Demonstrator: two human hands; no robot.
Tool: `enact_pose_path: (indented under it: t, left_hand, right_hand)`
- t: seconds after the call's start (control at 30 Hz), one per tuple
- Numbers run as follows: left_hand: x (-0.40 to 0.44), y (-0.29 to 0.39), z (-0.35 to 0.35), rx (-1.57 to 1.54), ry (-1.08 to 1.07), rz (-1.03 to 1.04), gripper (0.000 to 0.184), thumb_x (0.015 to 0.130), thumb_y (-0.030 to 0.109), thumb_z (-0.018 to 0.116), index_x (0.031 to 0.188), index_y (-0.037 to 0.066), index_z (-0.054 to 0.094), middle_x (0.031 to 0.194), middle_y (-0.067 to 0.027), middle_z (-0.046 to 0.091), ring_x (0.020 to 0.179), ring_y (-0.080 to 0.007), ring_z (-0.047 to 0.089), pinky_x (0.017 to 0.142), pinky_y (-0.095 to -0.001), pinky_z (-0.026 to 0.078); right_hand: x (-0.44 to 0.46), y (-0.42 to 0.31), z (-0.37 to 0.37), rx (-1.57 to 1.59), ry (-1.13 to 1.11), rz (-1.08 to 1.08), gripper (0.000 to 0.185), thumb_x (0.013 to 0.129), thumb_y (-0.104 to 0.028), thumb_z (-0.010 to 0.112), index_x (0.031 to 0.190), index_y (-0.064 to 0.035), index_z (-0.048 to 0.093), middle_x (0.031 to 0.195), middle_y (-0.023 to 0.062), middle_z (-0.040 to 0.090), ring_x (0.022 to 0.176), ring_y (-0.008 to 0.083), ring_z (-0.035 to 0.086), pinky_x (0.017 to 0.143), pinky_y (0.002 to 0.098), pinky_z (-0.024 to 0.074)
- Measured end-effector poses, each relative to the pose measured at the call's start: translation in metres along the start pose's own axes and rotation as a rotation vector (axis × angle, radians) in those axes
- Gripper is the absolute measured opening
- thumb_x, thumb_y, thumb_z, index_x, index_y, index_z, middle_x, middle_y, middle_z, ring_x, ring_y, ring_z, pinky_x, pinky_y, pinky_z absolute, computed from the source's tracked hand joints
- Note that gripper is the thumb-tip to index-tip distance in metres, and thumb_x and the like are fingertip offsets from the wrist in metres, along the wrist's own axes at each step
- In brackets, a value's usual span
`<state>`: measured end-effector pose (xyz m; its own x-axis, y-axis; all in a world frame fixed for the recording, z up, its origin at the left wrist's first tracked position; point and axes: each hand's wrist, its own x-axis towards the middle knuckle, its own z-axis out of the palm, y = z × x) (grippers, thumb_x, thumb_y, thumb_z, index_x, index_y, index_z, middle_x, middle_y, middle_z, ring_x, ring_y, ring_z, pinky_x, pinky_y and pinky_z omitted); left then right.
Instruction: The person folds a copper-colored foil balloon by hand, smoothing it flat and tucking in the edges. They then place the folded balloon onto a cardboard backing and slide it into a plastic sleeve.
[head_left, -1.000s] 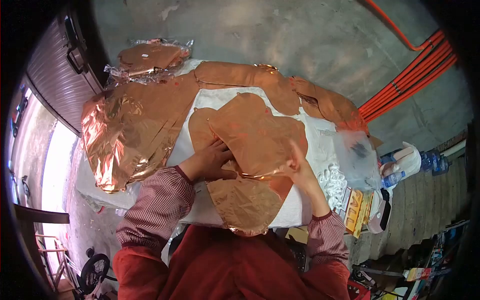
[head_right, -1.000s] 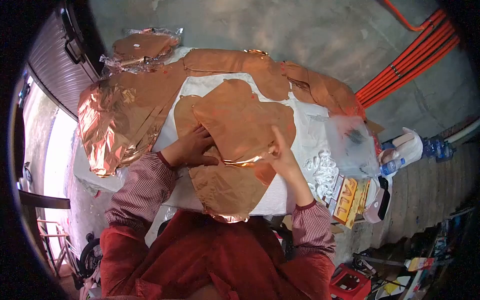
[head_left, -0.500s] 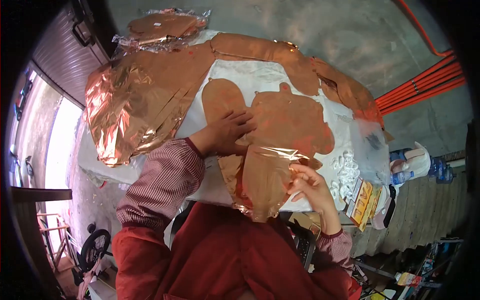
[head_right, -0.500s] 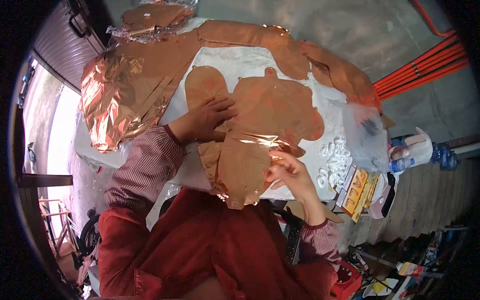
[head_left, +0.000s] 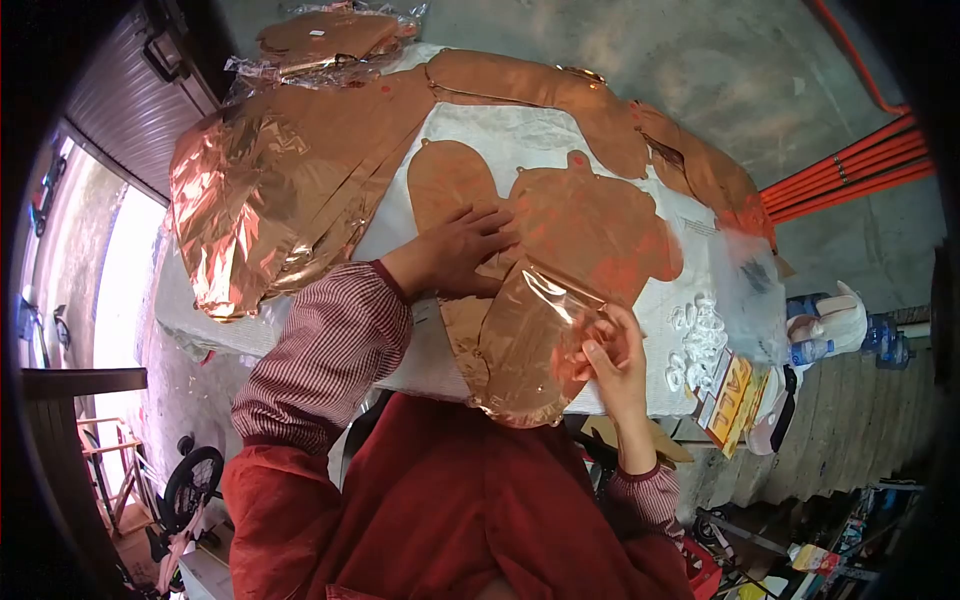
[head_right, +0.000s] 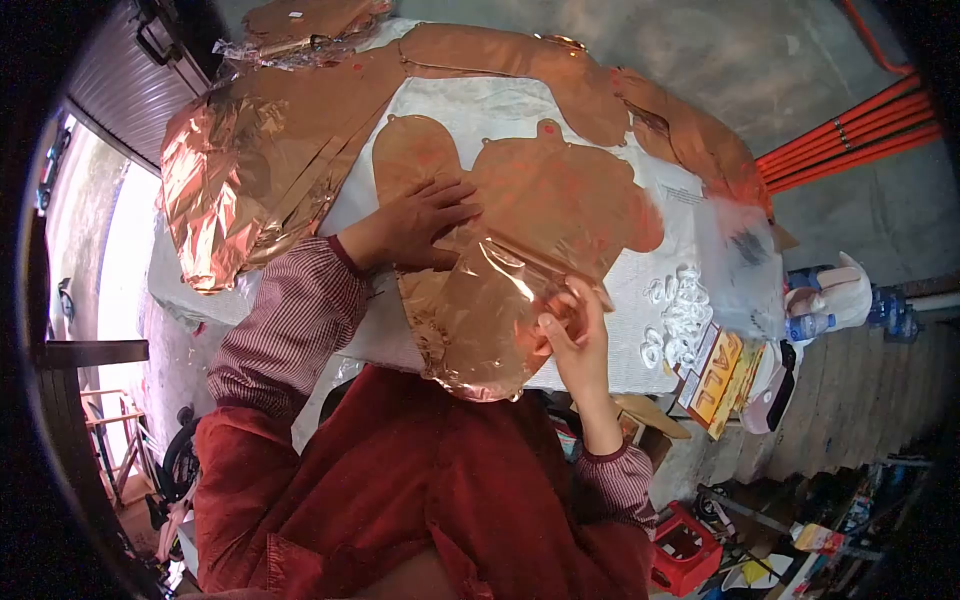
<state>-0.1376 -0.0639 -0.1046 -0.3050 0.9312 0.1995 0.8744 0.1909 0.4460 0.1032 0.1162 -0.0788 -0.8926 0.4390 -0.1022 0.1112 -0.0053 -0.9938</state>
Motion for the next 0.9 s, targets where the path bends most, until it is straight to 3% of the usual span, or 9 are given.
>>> enact_pose_path:
  t: [0.07,0.17,0.2,0.23,0.33,0.43,0.77,0.9]
  left_hand:
    - [-0.001,-0.003,0.003,0.017,0.015,0.014,0.064,0.077,0.043,0.067,0.129,0.009,0.051,0.142,-0.0169,0.041,0.136,-0.0303,0.033,0.113,-0.0438,0.024]
    - [0.001,-0.010,0.011,0.046,0.035,0.044,0.065,0.076,0.043,0.067,0.129,0.009,0.051,0.142,-0.0167,0.041,0.136,-0.0303,0.033,0.113,-0.0436,0.024]
    - [0.002,-0.009,0.009,0.064,0.045,0.053,0.065,0.076,0.043,0.067,0.129,0.009,0.051,0.142,-0.0166,0.041,0.136,-0.0303,0.032,0.113,-0.0434,0.024]
    - [0.001,-0.008,0.007,0.065,0.048,0.048,0.065,0.076,0.043,0.067,0.129,0.009,0.051,0.142,-0.0166,0.041,0.136,-0.0303,0.032,0.113,-0.0434,0.024]
    - [-0.001,-0.004,0.005,0.021,0.010,0.011,0.065,0.077,0.043,0.067,0.130,0.007,0.051,0.143,-0.0162,0.040,0.137,-0.0300,0.032,0.114,-0.0426,0.023]
    - [-0.001,-0.007,0.006,-0.014,0.010,0.013,0.065,0.078,0.043,0.066,0.130,0.006,0.051,0.144,-0.0161,0.039,0.137,-0.0301,0.031,0.114,-0.0422,0.022]
    - [-0.001,0.000,-0.003,-0.019,0.000,0.036,0.077,0.079,0.058,0.063,0.131,0.002,0.050,0.143,-0.0210,0.039,0.136,-0.0342,0.033,0.114,-0.0468,0.023]
    - [-0.001,0.000,-0.001,0.009,-0.021,0.036,0.082,0.078,0.061,0.062,0.135,0.004,0.047,0.145,-0.0206,0.037,0.137,-0.0348,0.032,0.114,-0.0475,0.021]
  right_hand:
    - [0.007,-0.008,0.004,-0.011,0.109,0.048,0.033,0.094,-0.006,0.056,0.126,-0.0018,0.048,0.085,0.0066,0.061,0.057,0.0097,0.058,0.044,0.0184,0.0452]
    - [0.020,-0.003,0.000,0.034,0.083,0.201,0.031,0.095,-0.010,0.058,0.124,-0.0032,0.050,0.073,0.0022,0.060,0.053,0.0064,0.053,0.041,0.0172,0.0379]
    - [0.024,-0.001,0.001,0.064,0.075,0.200,0.022,0.094,-0.013,0.060,0.114,-0.0029,0.059,0.065,-0.0010,0.058,0.052,0.0041,0.052,0.041,0.0173,0.0326]
    - [0.025,-0.002,0.000,0.062,0.070,0.200,0.022,0.094,-0.013,0.060,0.114,-0.0029,0.059,0.065,-0.0010,0.058,0.052,0.0041,0.052,0.041,0.0173,0.0326]
    - [0.029,-0.003,-0.018,0.073,-0.032,0.251,0.012,0.092,-0.012,0.062,0.091,-0.0015,0.067,0.067,0.0000,0.062,0.050,0.0034,0.049,0.041,0.0176,0.0325]
    - [0.025,-0.014,-0.035,-0.118,-0.221,0.330,0.012,0.092,-0.012,0.063,0.090,-0.0012,0.067,0.070,0.0009,0.064,0.050,0.0030,0.048,0.042,0.0173,0.0322]
    - [0.040,-0.024,-0.031,-0.343,-0.372,0.293,0.013,0.093,-0.011,0.062,0.095,0.0015,0.066,0.081,0.0007,0.066,0.067,0.0060,0.057,0.061,0.0215,0.0474]
    - [0.044,-0.020,-0.034,-0.389,-0.470,0.258,0.013,0.093,-0.011,0.062,0.094,0.0016,0.066,0.080,-0.0001,0.065,0.071,0.0056,0.057,0.064,0.0225,0.0477]
